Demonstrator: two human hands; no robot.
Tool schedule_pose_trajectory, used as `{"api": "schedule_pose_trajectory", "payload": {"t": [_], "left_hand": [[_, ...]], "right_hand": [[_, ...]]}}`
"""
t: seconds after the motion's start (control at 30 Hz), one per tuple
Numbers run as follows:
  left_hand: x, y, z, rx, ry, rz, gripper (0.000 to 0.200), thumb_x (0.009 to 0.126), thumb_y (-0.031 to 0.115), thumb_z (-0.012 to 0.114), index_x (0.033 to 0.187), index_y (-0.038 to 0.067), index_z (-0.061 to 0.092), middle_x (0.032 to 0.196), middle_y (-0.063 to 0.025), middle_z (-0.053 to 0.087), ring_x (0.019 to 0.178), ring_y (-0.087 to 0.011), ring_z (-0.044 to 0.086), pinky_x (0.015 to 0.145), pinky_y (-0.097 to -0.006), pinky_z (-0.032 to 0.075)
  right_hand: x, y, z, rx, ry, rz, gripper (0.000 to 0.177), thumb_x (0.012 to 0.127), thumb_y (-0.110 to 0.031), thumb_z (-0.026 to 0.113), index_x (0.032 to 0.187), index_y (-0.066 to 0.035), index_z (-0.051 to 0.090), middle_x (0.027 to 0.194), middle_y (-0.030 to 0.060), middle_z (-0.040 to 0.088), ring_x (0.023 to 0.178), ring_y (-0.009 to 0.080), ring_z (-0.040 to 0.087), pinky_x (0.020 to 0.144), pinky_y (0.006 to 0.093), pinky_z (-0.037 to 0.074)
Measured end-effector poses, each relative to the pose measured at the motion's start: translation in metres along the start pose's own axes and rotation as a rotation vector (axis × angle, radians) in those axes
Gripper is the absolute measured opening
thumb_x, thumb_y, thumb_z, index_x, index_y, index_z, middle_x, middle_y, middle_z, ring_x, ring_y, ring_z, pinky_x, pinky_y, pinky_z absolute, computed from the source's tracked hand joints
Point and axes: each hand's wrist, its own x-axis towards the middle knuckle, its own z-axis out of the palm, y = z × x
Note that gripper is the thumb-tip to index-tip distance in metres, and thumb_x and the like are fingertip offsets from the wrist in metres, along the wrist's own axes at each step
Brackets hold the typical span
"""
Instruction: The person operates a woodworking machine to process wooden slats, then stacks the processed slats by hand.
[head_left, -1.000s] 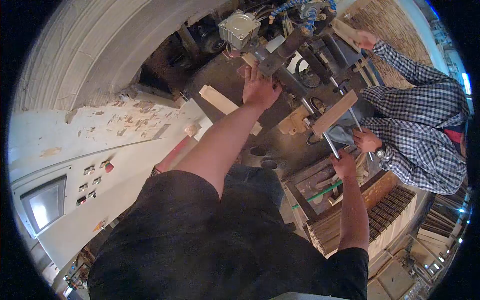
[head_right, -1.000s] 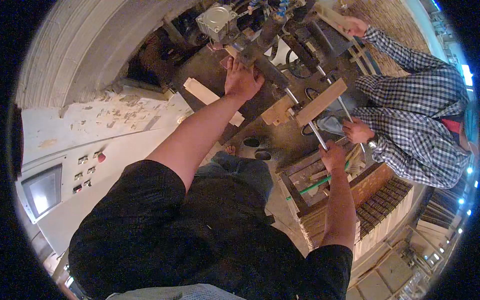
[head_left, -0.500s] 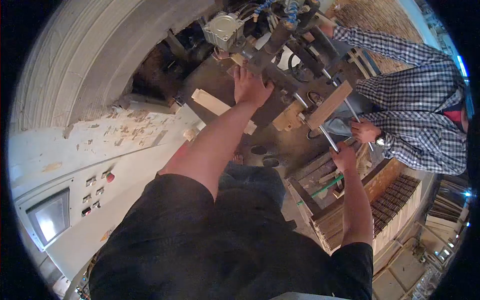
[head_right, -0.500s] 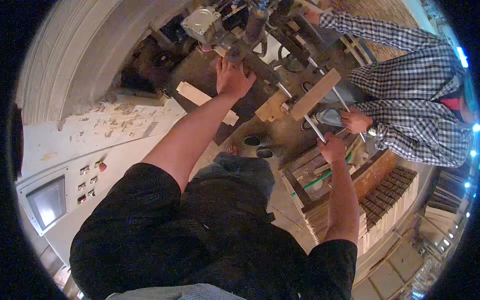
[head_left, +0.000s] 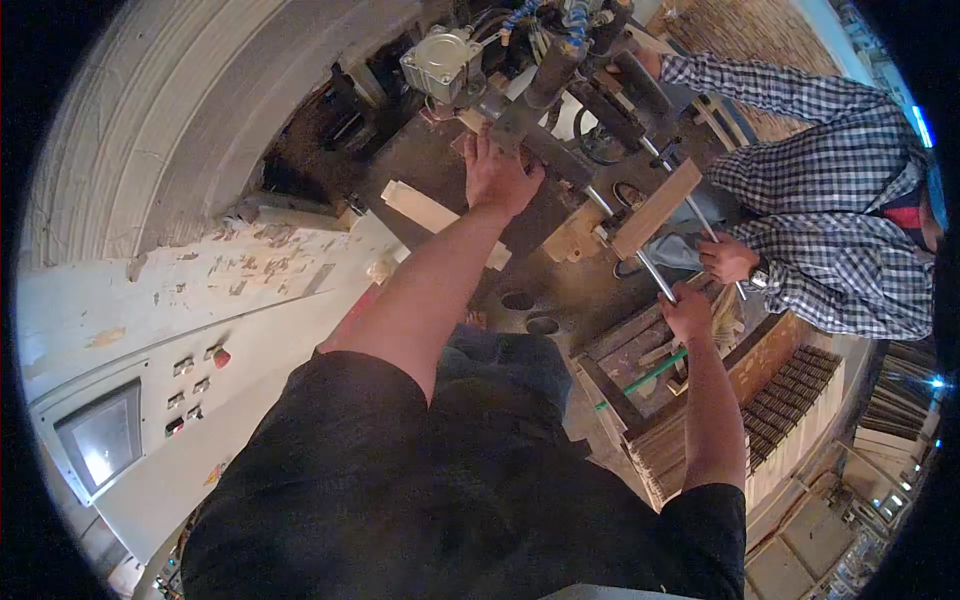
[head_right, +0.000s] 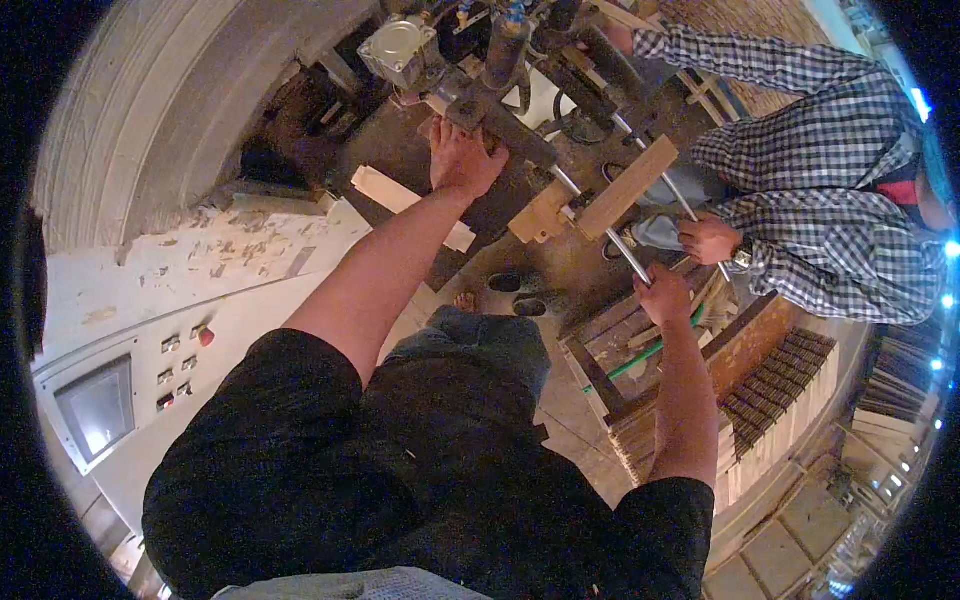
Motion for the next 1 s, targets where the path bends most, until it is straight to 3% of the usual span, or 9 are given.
{"api": "schedule_pose_trajectory", "payload": {"t": [0.17,0.23,0.37,0.8,1.0], "left_hand": [[0.001,0.000,0.006,-0.013,0.114,0.005,0.073,0.086,0.053,0.054,0.137,0.000,0.054,0.148,-0.0210,0.044,0.142,-0.0381,0.032,0.122,-0.0521,0.015],[0.002,0.000,0.002,-0.022,0.103,0.003,0.074,0.086,0.053,0.055,0.138,0.000,0.053,0.149,-0.0209,0.043,0.142,-0.0382,0.032,0.122,-0.0522,0.015],[0.000,0.004,-0.008,-0.067,0.041,-0.019,0.074,0.086,0.052,0.055,0.139,0.001,0.051,0.151,-0.0200,0.041,0.142,-0.0380,0.031,0.122,-0.0519,0.015],[0.001,0.002,-0.002,-0.059,0.111,0.004,0.071,0.086,0.051,0.057,0.137,0.002,0.053,0.148,-0.0192,0.044,0.141,-0.0368,0.032,0.122,-0.0515,0.015],[0.001,0.001,0.003,0.008,0.080,-0.034,0.072,0.087,0.053,0.052,0.138,0.002,0.052,0.148,-0.0198,0.044,0.141,-0.0380,0.032,0.123,-0.0511,0.014]], "right_hand": [[-0.001,0.001,0.002,0.038,0.040,0.022,0.030,0.082,-0.034,0.070,0.081,-0.006,0.060,0.071,0.0202,0.063,0.072,0.0432,0.064,0.065,0.0511,0.049],[0.000,0.003,0.001,0.043,0.007,0.007,0.031,0.085,-0.039,0.066,0.087,-0.008,0.063,0.076,0.0212,0.067,0.079,0.0449,0.065,0.072,0.0543,0.051],[-0.001,0.001,-0.002,0.019,0.023,-0.032,0.030,0.085,-0.038,0.067,0.087,-0.009,0.063,0.076,0.0214,0.067,0.079,0.0454,0.065,0.072,0.0546,0.051],[0.000,0.000,0.000,-0.005,-0.022,0.014,0.037,0.087,-0.044,0.062,0.088,-0.007,0.061,0.078,0.0225,0.067,0.080,0.0466,0.065,0.072,0.0558,0.051],[0.001,0.002,-0.001,0.000,-0.020,-0.008,0.036,0.086,-0.043,0.063,0.087,-0.007,0.060,0.077,0.0223,0.066,0.079,0.0458,0.065,0.072,0.0554,0.051]]}}
